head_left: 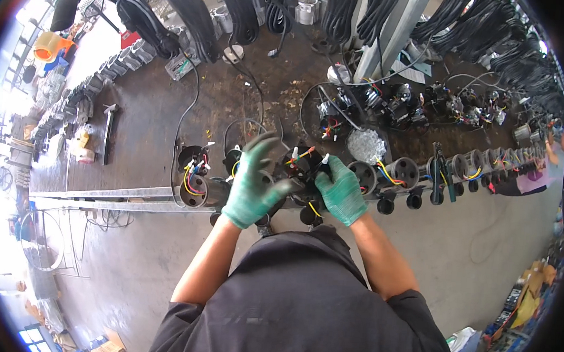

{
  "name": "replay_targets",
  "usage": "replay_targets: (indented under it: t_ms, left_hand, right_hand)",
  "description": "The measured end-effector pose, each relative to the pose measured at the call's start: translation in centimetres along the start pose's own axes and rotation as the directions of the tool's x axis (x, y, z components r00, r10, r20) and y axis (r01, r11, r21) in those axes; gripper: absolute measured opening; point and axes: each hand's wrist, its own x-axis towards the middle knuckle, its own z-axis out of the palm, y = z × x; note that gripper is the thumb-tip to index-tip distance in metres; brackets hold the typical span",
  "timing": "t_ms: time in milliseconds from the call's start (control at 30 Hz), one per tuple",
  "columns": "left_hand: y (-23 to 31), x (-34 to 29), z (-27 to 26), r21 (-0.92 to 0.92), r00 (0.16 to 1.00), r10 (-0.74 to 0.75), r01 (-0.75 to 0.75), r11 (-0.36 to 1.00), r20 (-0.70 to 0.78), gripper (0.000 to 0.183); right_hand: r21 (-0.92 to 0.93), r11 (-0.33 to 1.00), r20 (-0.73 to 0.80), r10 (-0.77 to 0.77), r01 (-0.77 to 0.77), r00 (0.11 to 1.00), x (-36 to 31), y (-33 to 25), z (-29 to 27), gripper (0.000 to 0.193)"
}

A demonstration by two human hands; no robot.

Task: The person assembles electrical components by inserting wires into black circular housings and pulling cable through a mounting plate.

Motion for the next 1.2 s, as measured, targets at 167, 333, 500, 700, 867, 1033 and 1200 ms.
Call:
replay_targets:
  t_ms: [167,333,500,700,867,1033,1200]
  left_hand:
    - [-3.2,-0.3,3.5,-0.230,0.979,-0.172,0.193,0.954,0.105,0.057]
    - [-2.6,-0.1,4.6,-0.439,0.924,-0.359,0.380,0.814,0.133,0.049]
    - [-3.4,-0.3,4.6,-0.279,0.959,-0.272,0.285,0.917,0.087,0.039]
    - [-3.0,0.0,4.8,-0.223,0.962,-0.252,0.269,0.937,0.103,0.033]
    - [-3.7,-0.3,5.3,-0.238,0.974,-0.218,0.228,0.944,0.068,0.030]
    - [-4.5,-1.5,5.4,-0.516,0.918,-0.389,0.371,0.772,0.078,0.035]
    - [-5.5,-1.7,5.3,-0.396,0.946,-0.321,0.309,0.865,0.038,0.040]
  right_hand:
    - [-0.062,0.989,0.044,0.140,-0.137,0.989,-0.5,0.5,0.2,0.030]
    - [-0.113,0.993,-0.024,-0.027,0.024,0.999,-0.9,1.0,-0.3,0.044]
    - [-0.317,0.852,-0.033,-0.449,0.417,0.893,0.7,-4.1,-1.0,0.049]
    - [-0.464,0.766,0.028,-0.489,0.445,0.872,2.6,-2.9,0.2,0.016]
    - [-0.161,0.924,-0.176,-0.373,0.347,0.911,2.5,-1.5,1.4,0.013]
    - [0.623,0.775,-0.201,0.029,0.105,0.979,3.8,-2.6,-1.5,0.015]
    - [-0.361,0.818,-0.150,-0.525,0.448,0.837,6.6,-3.7,-3.4,0.032]
